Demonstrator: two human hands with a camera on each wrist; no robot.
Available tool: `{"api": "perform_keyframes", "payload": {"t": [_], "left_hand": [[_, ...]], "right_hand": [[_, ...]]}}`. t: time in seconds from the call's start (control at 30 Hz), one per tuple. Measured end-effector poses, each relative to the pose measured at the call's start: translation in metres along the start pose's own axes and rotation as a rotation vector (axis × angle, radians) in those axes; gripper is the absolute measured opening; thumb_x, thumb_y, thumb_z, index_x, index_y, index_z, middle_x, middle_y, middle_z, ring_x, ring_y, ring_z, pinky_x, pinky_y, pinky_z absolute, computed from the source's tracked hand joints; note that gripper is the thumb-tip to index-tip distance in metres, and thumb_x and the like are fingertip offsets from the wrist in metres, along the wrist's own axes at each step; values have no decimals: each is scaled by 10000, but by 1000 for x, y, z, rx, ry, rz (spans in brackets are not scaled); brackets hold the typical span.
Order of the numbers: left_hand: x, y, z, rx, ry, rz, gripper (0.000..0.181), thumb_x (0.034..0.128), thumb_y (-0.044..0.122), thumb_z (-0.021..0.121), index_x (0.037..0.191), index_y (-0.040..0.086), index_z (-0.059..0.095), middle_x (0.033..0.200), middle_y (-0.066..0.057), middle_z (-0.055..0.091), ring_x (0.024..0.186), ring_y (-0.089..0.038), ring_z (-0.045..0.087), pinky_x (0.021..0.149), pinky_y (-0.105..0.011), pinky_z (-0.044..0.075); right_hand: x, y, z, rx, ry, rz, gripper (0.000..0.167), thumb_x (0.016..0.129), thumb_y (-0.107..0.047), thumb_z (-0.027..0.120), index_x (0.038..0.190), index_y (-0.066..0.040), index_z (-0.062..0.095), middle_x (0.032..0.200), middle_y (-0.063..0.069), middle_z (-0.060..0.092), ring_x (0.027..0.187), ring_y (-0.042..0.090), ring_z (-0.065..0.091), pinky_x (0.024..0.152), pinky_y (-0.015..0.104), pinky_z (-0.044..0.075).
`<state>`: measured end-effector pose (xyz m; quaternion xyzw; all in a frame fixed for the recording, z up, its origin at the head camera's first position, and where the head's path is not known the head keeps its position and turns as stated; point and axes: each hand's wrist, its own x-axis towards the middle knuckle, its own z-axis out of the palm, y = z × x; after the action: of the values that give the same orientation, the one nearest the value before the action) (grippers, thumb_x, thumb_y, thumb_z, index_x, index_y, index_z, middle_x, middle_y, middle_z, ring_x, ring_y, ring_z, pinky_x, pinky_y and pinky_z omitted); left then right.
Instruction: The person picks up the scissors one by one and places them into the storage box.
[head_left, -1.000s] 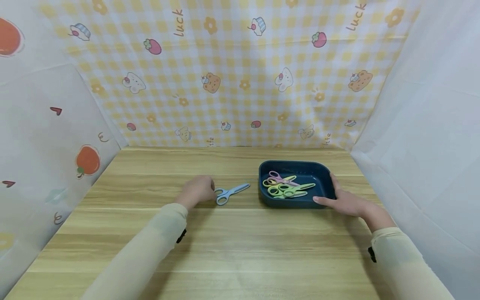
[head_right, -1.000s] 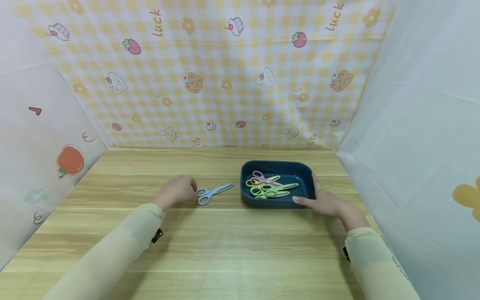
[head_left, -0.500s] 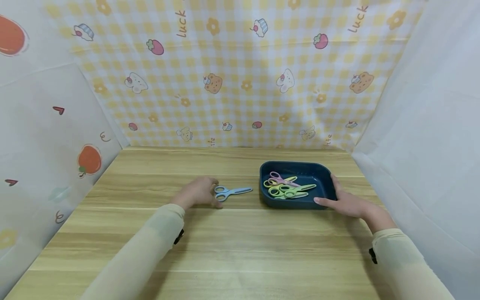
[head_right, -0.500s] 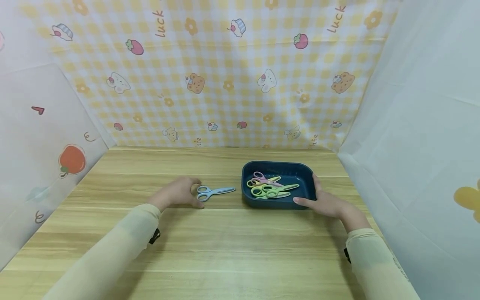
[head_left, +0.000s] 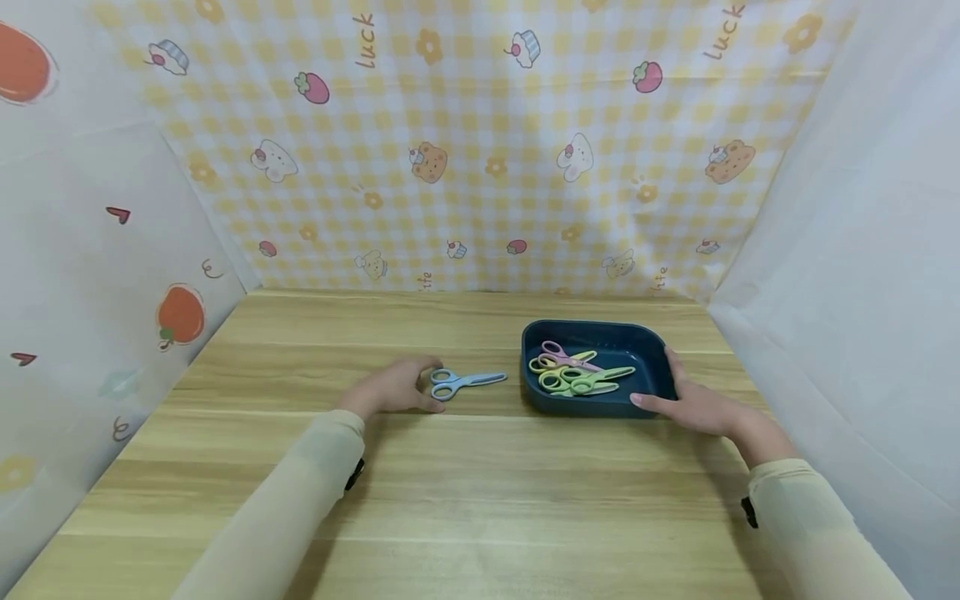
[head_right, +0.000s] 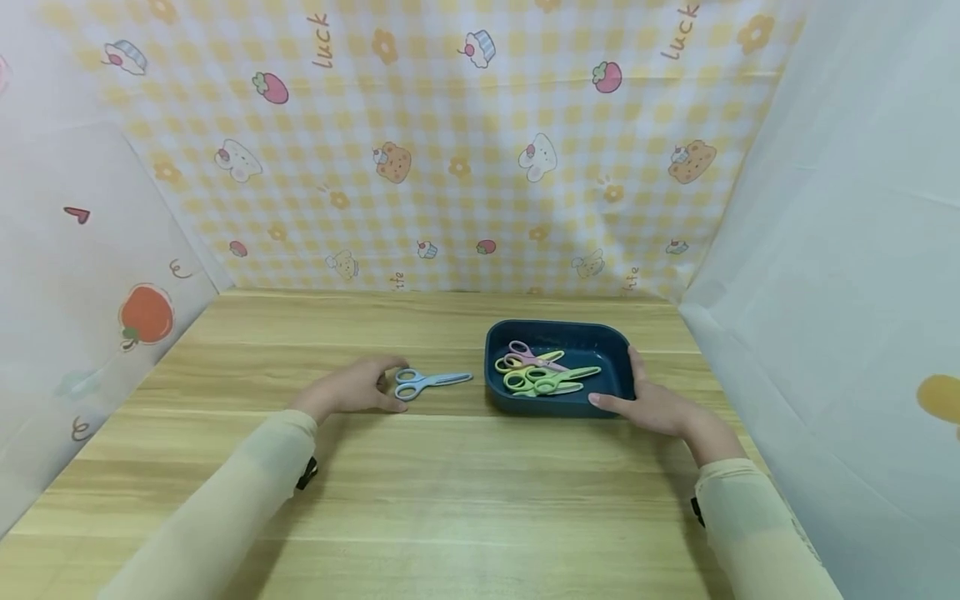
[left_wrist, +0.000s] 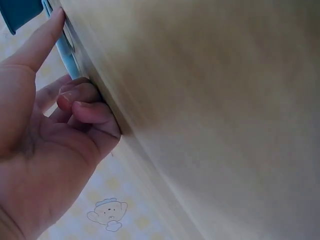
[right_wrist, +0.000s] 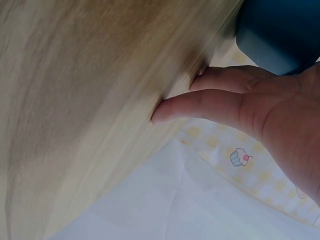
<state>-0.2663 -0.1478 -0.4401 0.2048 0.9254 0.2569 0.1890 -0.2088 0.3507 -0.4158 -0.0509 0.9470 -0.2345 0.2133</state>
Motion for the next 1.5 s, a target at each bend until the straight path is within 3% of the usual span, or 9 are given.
{"api": "perform_keyframes", "payload": {"t": [0.1,0.33,0.7,1.03,1.17,1.27,1.37,1.47,1.5], "left_hand": [[-1,2,0,20,19,13,811,919,349,850,1575,58,473,1499,-174,603,1257,-320,555,1191,-636,411],[-2,3,2,38,27,24,796,919,354,848,1557,38,491,1516,-178,597,1372,-343,541,1204,-630,402],[-1,2,4,46,35,33,792,918,384,843,1548,45,503,1513,-175,602,1425,-394,529,1195,-660,396],[0,0,5,25,44,28,774,933,376,829,1552,42,507,1539,-193,580,1371,-360,545,1188,-652,409],[0,-1,5,23,42,20,777,938,378,822,1565,50,500,1466,-152,624,1168,-297,596,1094,-558,465],[0,-1,4,16,40,19,791,934,380,825,1569,43,497,1421,-134,640,948,-226,548,988,-491,454],[1,-1,3,5,38,14,802,926,376,834,1568,33,498,1210,-104,693,736,-171,451,883,-429,463],[1,0,2,12,45,13,802,911,381,845,1552,27,518,1173,-83,689,712,-146,419,861,-400,454],[2,-1,2,8,44,10,804,906,378,849,1549,25,521,1075,-76,672,695,-150,406,818,-387,450]], "right_hand": [[1,1,0,-6,4,0,1249,1005,-727,524,1605,-66,-350,1656,477,107,1479,648,348,1170,760,322],[1,0,0,-14,0,7,1252,1001,-739,516,1608,-59,-342,1648,483,126,1471,649,363,1165,760,329],[0,1,-1,-10,-1,14,1257,998,-743,518,1605,-66,-350,1667,470,54,1492,663,300,1175,769,302],[1,1,0,-10,0,9,1256,999,-741,518,1604,-67,-352,1661,475,77,1489,658,313,1174,767,307],[1,0,0,-14,8,2,1253,1001,-736,520,1609,-59,-340,1654,480,105,1475,647,357,1172,758,322],[1,-1,0,-13,10,1,1251,1002,-735,520,1610,-58,-338,1655,479,102,1476,646,356,1174,756,320],[1,0,1,-14,8,3,1251,1001,-737,519,1609,-62,-342,1653,480,108,1475,647,357,1173,757,321],[1,0,2,-14,9,2,1252,1000,-738,519,1610,-57,-337,1648,482,124,1471,646,366,1171,755,327],[1,0,2,-14,8,3,1253,1000,-738,519,1611,-54,-334,1648,482,126,1471,646,367,1170,755,327]]}}
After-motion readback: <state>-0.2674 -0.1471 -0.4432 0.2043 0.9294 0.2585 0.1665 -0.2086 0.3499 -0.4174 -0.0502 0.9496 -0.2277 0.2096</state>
